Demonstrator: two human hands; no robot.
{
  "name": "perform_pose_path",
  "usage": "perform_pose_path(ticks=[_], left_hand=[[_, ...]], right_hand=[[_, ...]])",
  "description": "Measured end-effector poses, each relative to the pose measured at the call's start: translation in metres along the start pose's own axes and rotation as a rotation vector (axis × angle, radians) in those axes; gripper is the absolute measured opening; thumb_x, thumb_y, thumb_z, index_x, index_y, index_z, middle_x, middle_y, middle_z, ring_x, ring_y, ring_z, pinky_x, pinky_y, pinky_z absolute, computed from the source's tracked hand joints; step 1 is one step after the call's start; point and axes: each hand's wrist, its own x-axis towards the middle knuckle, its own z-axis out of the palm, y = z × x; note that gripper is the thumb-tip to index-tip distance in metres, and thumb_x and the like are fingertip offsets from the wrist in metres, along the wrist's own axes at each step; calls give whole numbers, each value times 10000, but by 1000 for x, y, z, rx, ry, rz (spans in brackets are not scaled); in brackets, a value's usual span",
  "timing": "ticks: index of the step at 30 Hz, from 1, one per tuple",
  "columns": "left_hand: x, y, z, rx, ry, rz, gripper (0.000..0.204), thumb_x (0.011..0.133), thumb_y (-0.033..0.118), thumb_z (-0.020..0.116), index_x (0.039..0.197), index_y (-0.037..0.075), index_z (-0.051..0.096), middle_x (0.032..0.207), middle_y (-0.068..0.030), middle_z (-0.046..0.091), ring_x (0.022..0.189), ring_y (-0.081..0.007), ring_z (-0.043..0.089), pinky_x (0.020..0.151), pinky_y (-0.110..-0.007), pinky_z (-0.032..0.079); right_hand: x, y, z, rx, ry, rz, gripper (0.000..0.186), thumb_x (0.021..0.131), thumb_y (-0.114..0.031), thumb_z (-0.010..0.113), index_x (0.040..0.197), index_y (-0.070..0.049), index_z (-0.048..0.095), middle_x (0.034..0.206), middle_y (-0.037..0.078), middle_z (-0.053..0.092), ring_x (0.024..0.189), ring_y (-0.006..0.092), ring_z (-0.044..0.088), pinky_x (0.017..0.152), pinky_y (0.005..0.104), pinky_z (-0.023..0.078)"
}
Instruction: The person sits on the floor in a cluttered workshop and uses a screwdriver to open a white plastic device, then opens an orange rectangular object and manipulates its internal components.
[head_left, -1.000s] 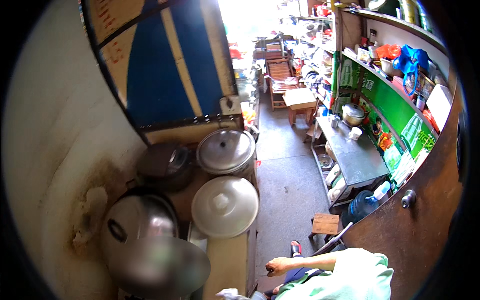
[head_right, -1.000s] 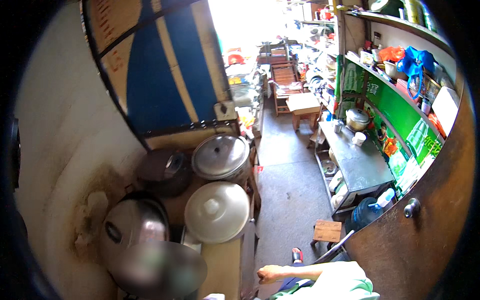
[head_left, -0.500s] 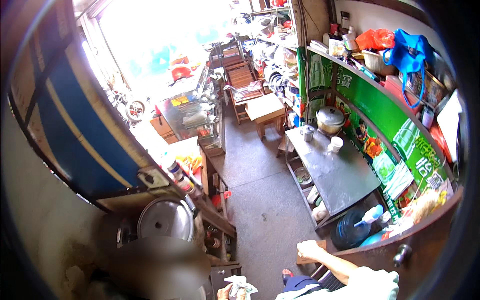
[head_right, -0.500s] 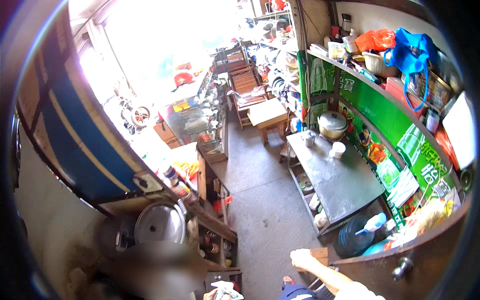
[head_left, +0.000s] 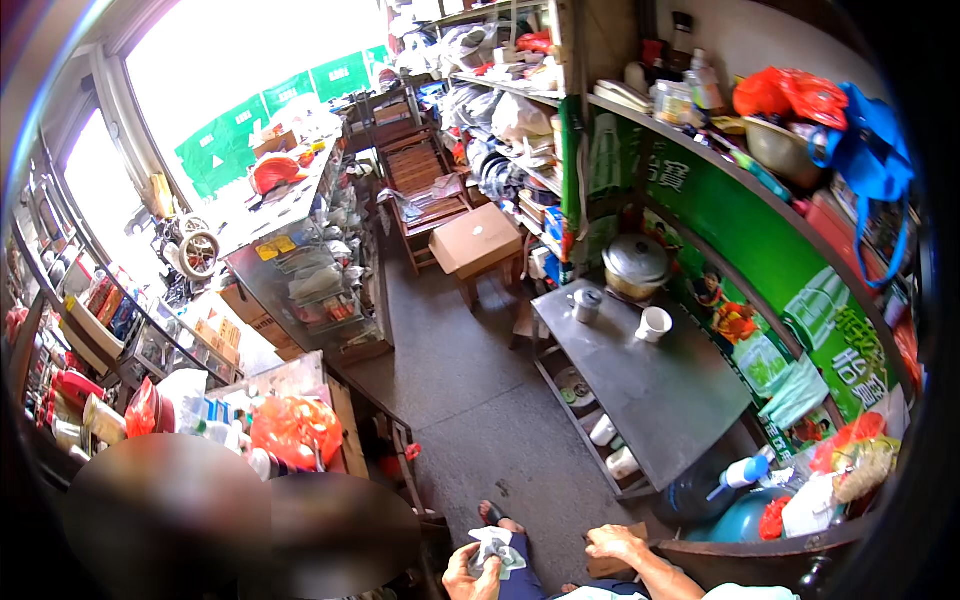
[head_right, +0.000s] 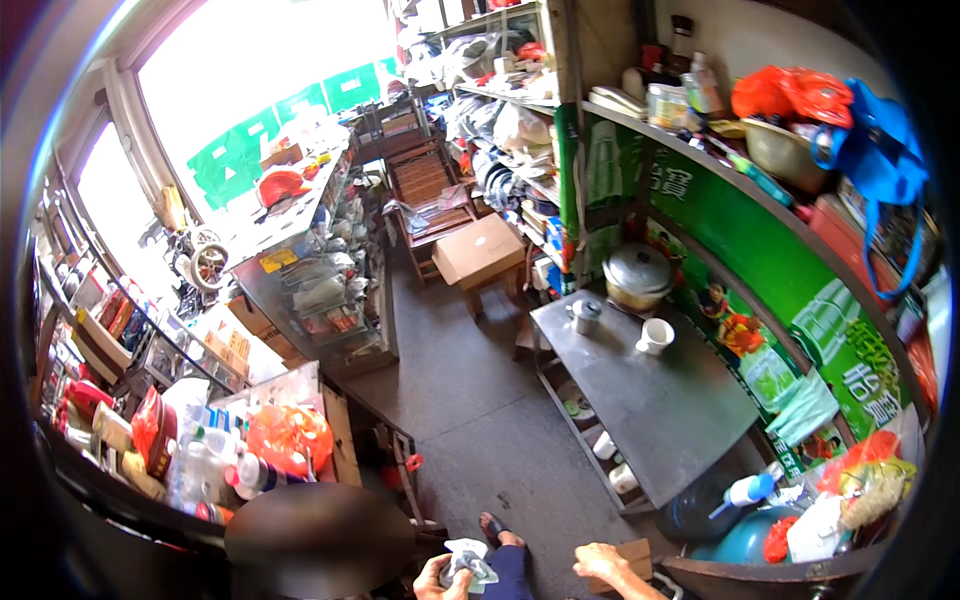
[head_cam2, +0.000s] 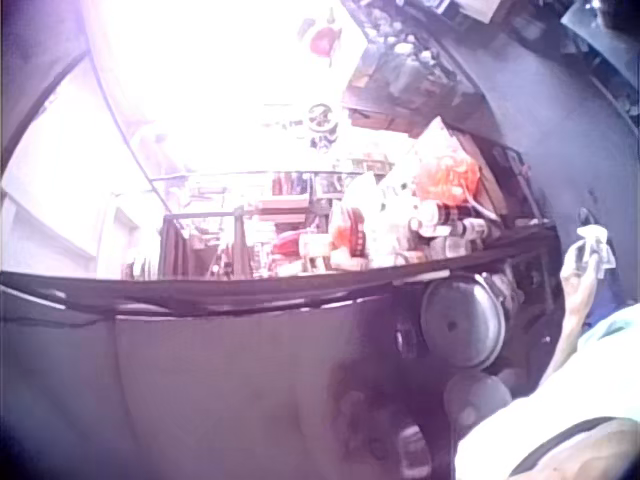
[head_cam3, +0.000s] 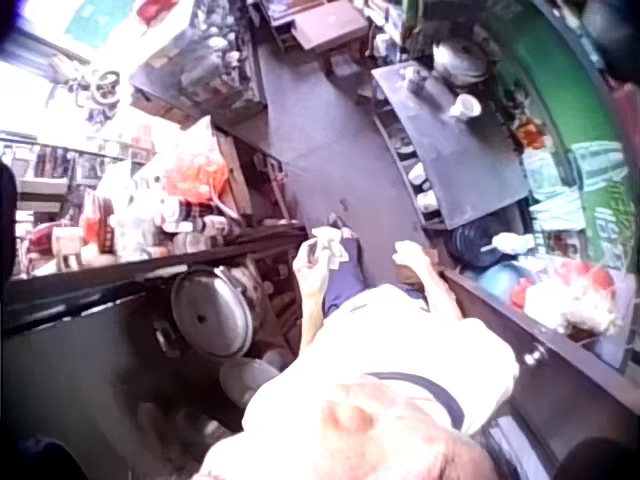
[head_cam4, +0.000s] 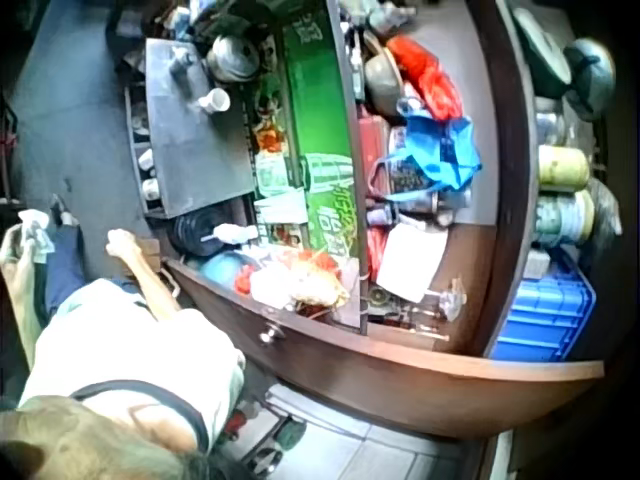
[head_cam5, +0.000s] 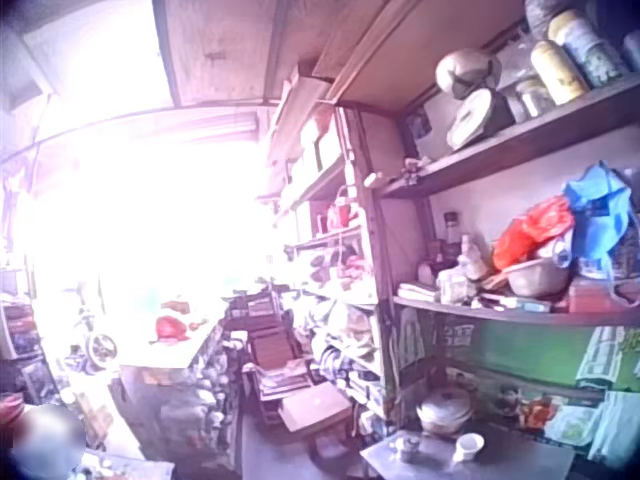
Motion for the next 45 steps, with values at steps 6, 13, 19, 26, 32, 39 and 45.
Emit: perform_pose_path(ticks=[6, 13, 19, 26, 32, 39, 45], left_hand=[[161, 16, -10, 102, 41, 169, 264, 806, -3, 628, 1065, -23, 575, 928, -79, 633, 808, -124, 598, 703, -243, 493], [287, 83, -31, 348, 127, 288, 238, 803, 14, 659, 1033, -34, 618, 934, -89, 646, 824, -142, 621, 717, -263, 506], [404, 50, -16, 183, 156, 323, 155, 833, -85, 555, 971, -50, 615, 775, -93, 649, 676, -134, 635, 543, -225, 494], [546, 98, 11, 297, 485, 377, 162, 811, -86, 544, 953, -47, 612, 796, -79, 644, 695, -140, 638, 607, -245, 518], [616, 186, 26, 470, 769, 400, 227, 744, -25, 645, 970, 0, 647, 836, -116, 646, 731, -197, 611, 661, -314, 490], [640, 179, -13, 416, 1069, 114, 210, 724, -16, 640, 934, -14, 648, 905, -149, 622, 793, -283, 600, 714, -353, 490], [679, 104, -98, 324, 1276, 10, 199, 799, 27, 661, 988, -34, 645, 912, -98, 540, 699, -180, 605, 533, -274, 486]], right_hand=[[89, -11, -88, 152, 128, 229, 404, 792, -372, 566, 995, -29, 636, 1036, 208, 631, 1027, 338, 581, 873, 421, 452], [169, 1, -127, 680, 201, 591, 248, 760, -181, 625, 873, 36, 665, 822, 180, 682, 820, 226, 675, 734, 341, 526], [236, 90, -123, 132, -59, 596, 363, 767, -247, 596, 1055, -27, 612, 954, 178, 658, 813, 301, 644, 669, 392, 517], [419, 88, -322, 56, 176, 573, 327, 720, -173, 604, 962, 47, 609, 1039, 250, 619, 985, 329, 607, 789, 417, 505], [641, -46, -538, 68, 530, 124, 328, 746, -214, 551, 938, 50, 571, 1013, 287, 588, 968, 449, 554, 855, 487, 458], [791, -283, -563, 101, 409, -407, 203, 754, -158, 595, 811, 23, 667, 659, 115, 648, 586, 203, 654, 574, 332, 534], [756, -452, -449, 95, -659, -337, 314, 803, -298, 629, 953, -26, 674, 733, 79, 667, 622, 155, 623, 587, 300, 506]])
